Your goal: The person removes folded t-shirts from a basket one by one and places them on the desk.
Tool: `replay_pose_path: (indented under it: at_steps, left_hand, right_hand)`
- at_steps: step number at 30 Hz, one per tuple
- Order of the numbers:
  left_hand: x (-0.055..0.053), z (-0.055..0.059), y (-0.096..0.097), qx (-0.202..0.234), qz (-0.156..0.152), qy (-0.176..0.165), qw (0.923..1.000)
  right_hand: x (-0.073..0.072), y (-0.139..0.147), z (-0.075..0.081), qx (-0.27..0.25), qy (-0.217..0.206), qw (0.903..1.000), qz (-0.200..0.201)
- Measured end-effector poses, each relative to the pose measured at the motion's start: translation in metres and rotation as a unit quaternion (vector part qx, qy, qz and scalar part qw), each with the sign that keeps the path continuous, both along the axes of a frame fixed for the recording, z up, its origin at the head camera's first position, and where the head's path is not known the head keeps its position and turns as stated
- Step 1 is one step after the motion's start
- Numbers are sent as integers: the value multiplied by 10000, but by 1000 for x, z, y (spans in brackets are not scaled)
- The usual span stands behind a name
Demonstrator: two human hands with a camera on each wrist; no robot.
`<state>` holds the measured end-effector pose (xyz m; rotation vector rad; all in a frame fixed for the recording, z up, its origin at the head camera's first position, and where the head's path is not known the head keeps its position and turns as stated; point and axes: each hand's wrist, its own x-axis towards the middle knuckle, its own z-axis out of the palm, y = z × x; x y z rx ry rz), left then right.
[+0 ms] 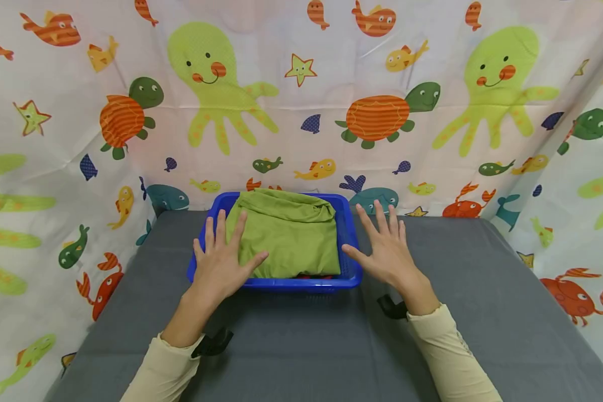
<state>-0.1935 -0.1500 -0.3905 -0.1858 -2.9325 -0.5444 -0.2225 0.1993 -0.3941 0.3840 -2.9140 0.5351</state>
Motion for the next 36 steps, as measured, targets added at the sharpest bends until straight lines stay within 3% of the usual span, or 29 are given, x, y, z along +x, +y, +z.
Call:
replay_pose_path:
  at_steps: [6,12,17,23,27,32,34,36]
  left_hand:
    - [0,5,-8,1,-86,97,9999]
    - [-3,2,-15,123,-183,125,9997]
    - [-6,4,-19,641,-405,-56,9971]
    - [-14,14,-24,1216,-928,-206,9880]
    - [-22,18,-28,1394,-1187,-329,9826]
    - [-32,19,-34,1636,-1281,-675,9758]
    - [-36,20,-36,1732,-1243,-889,9730]
    - [-39,21,-38,1854,-1181,-1180,9684]
  right_hand:
    - [-2,-5,7,-104,-157,9992,366]
    - [-3,-9,7,-298,-408,9961,717]
    - [-7,-14,11,-662,-590,9913,976]
    - [-15,-20,21,-1225,-575,9825,1279]
    - [-19,-25,25,-1516,-762,9751,1430]
    - [-24,-35,24,-1927,-1130,9626,1531]
    - [-25,-40,25,-2234,-1412,9517,1560]
    - [-27,-44,27,-2624,-1803,9345,1592]
